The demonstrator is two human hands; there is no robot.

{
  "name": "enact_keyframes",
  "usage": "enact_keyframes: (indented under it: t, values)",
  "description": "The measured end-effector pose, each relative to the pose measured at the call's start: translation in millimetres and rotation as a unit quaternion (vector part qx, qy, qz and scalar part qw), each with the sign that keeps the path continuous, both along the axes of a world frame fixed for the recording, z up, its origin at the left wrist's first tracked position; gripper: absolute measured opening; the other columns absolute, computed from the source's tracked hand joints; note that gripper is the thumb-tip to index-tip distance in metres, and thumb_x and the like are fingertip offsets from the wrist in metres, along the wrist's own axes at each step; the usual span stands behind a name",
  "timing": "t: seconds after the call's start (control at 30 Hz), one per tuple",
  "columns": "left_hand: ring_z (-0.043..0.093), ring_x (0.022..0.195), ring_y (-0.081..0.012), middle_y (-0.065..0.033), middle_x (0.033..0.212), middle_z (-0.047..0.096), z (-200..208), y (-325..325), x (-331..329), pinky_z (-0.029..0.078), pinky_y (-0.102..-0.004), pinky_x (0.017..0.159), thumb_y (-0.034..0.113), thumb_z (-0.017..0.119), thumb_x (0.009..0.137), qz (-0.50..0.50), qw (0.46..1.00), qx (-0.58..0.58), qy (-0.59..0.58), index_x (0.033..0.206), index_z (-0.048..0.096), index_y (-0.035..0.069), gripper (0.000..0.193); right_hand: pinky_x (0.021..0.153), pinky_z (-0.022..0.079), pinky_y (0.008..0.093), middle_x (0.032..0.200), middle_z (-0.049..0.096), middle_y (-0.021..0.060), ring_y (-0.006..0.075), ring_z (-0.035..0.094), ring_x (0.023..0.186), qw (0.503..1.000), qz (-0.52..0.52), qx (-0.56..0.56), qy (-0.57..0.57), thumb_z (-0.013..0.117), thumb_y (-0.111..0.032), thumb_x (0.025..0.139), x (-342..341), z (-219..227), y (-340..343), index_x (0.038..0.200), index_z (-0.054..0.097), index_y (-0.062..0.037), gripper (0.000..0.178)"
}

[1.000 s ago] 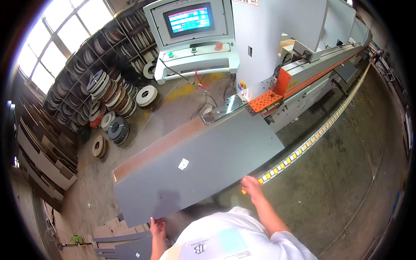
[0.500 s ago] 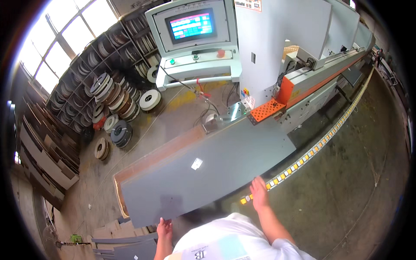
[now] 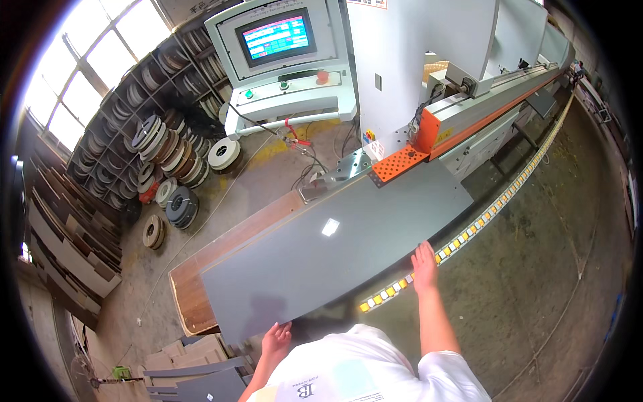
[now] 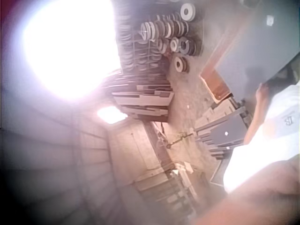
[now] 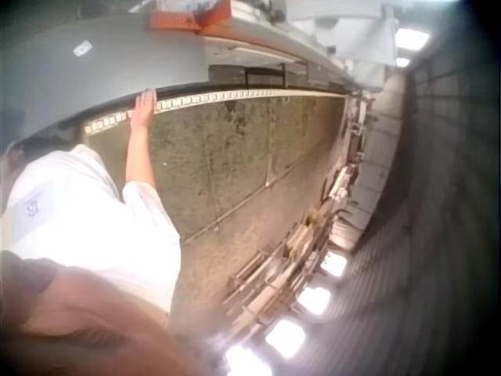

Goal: The person picks up a metal frame and places it on a stack of wood panels. They then repeatedly pick up individual wood panels, place them onto a machine, and move them through the processing mechanism.

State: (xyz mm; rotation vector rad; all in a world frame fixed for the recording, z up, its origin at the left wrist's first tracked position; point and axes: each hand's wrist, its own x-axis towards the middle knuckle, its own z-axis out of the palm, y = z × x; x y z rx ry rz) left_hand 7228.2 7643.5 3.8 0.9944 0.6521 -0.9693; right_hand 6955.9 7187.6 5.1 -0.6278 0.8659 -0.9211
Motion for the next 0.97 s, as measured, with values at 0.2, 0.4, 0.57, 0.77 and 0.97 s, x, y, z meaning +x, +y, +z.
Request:
enact_keyframes:
  t: [0.2, 0.4, 0.57, 0.77, 0.97]
  values:
    - [0.056, 0.129, -0.0335, -0.0168, 0.128, 0.059, 13.1, -39.0, -19.4, 0.053, -0.042, 0.087, 0.016, 0.054, 0.104, -0.048, 0.996, -0.073, 0.031, 0.115, 0.053, 0.001, 0.018, 0.125, 0.021, 0.0424, 0.169, 0.021, 0.0151, 0.0268, 0.018, 0.157, 0.997, -0.078, -0.012, 0.019, 0.051, -0.042, 0.104, -1.4, 1.4, -28.1, 0.159, 0.024, 0.0004, 0.075]
    - [0.058, 0.128, -0.0369, -0.0207, 0.143, 0.055, -9.6, -61.7, -25.8, 0.053, -0.0427, 0.09, 0.021, 0.05, 0.107, -0.191, 0.972, -0.133, -0.005, 0.127, 0.05, -0.003, 0.032, 0.116, 0.034, 0.0461, 0.163, 0.031, 0.0146, 0.0278, 0.03, 0.151, 0.994, -0.051, 0.052, 0.08, 0.056, -0.037, 0.102, 9.5, -9.0, 6.3, 0.155, 0.033, -0.0025, 0.068]
    - [0.068, 0.107, -0.0217, -0.0146, 0.122, 0.07, 5.7, -73.3, -33.9, 0.054, -0.035, 0.088, 0.023, 0.059, 0.101, -0.395, 0.895, 0.052, -0.201, 0.132, 0.056, -0.006, 0.042, 0.066, 0.058, 0.0323, 0.104, 0.067, 0.0025, 0.0155, 0.069, 0.092, 0.98, 0.081, 0.125, 0.135, 0.063, -0.027, 0.098, 38.0, 4.3, 68.0, 0.11, 0.06, -0.0087, 0.022]
    - [0.07, 0.097, -0.021, -0.0125, 0.109, 0.074, -42.5, -13.0, -43.0, 0.054, -0.0334, 0.088, 0.025, 0.064, 0.091, -0.422, 0.843, 0.177, -0.283, 0.117, 0.071, 0.001, 0.036, 0.063, 0.059, 0.0326, 0.093, 0.072, 0.0077, 0.0165, 0.071, 0.078, 0.893, 0.367, 0.118, 0.231, 0.058, -0.033, 0.102, 69.5, 17.8, 122.3, 0.1, 0.064, -0.0057, 0.028]
    - [0.064, 0.124, -0.0291, -0.0195, 0.13, 0.068, -111.8, 148.7, -84.1, 0.046, -0.04, 0.109, 0.035, 0.065, 0.087, -0.498, 0.727, 0.4, -0.251, 0.128, 0.07, 0.009, 0.049, 0.072, 0.06, 0.0378, 0.111, 0.072, 0.0144, 0.0247, 0.072, 0.09, 0.81, 0.516, 0.085, 0.266, 0.057, -0.038, 0.102, 93.7, 2.7, 160.3, 0.119, 0.064, -0.0012, 0.041]
